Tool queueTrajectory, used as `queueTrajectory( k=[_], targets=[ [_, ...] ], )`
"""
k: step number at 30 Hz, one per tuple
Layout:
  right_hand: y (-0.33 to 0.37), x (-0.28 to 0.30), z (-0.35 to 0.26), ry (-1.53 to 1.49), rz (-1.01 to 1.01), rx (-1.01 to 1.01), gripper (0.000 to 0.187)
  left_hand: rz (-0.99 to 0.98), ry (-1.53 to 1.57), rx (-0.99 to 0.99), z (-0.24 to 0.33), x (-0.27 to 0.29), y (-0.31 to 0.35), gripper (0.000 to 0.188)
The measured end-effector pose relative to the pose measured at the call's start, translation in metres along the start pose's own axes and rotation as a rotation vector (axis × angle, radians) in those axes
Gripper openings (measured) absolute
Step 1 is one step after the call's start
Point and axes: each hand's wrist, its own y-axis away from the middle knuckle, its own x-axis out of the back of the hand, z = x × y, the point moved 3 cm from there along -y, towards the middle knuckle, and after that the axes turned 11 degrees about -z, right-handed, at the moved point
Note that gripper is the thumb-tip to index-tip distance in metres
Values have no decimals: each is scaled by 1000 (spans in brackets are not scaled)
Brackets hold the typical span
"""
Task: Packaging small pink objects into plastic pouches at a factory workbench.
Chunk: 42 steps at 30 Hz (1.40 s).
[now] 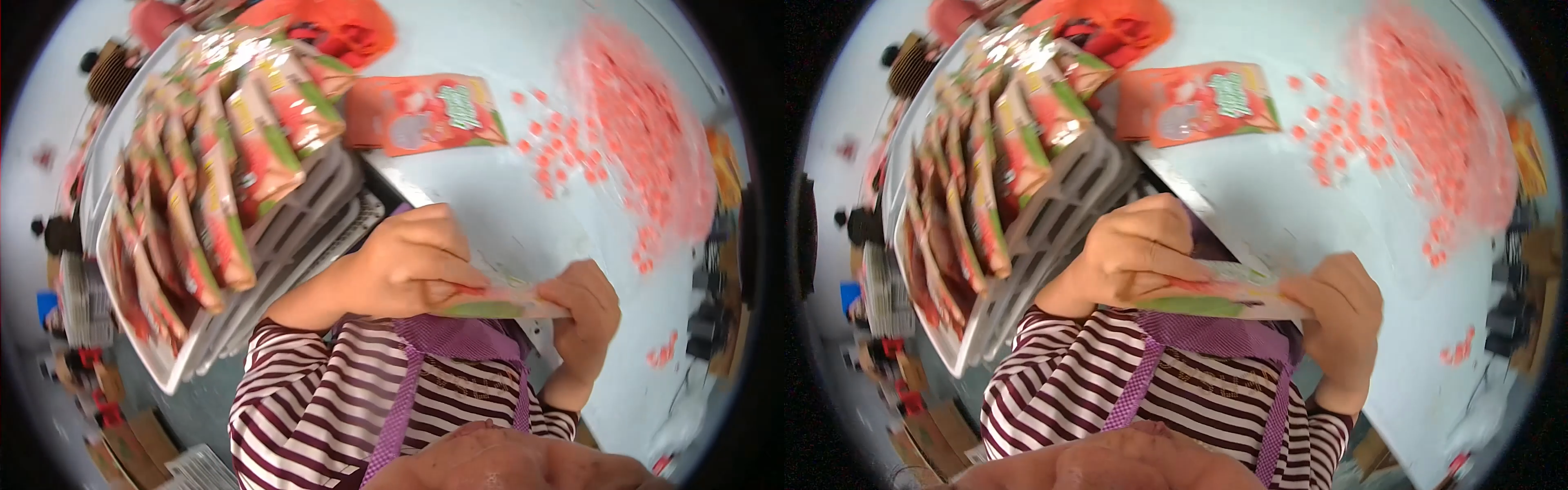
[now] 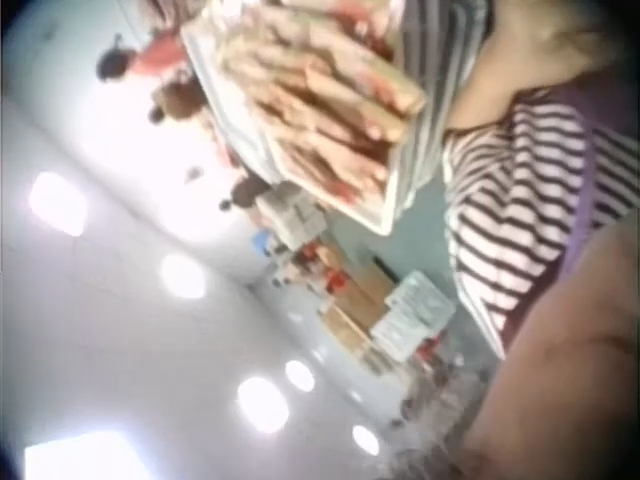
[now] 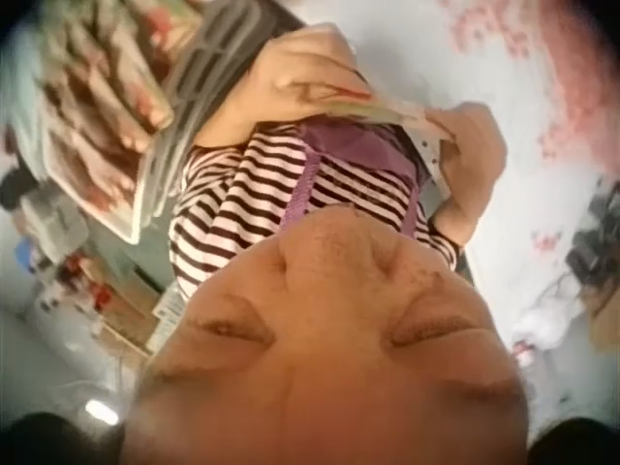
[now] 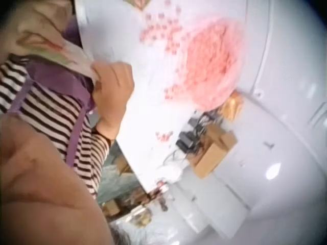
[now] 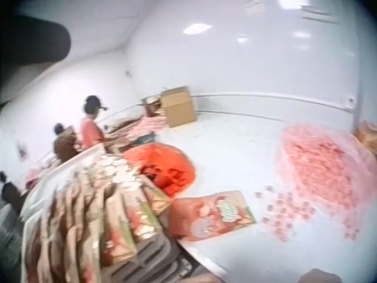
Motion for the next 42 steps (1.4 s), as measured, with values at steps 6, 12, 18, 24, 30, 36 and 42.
queueTrajectory(
  k=[6, 12, 18, 24, 30, 36, 42],
  targets=[
    [-17, 4, -5, -315, 172, 228, 16, -76, 364, 292, 21, -10, 34, 44],
    [-15, -14, 52, -585, 197, 179, 14, 656, 70, 504, 94, 38, 70, 25],
    [-19, -12, 70, -457, 195, 75, 16, 1184, -1289, 340, 199, 158, 123, 20],
    [-26, -18, 87, -486, 166, 29, 17, 1009, -1809, 932, 238, 141, 263, 34],
    [-31, -34, 89, -515, 152, -26, 20, 927, -1240, 1523, 217, 84, 320, 63],
    [-34, -40, 93, -546, 137, -60, 17, 1359, -667, 1371, 275, 116, 347, 57],
    [-34, -59, 90, -519, 10, -108, 13, 1302, -619, 1198, 246, 193, 440, 67]
  ],
)
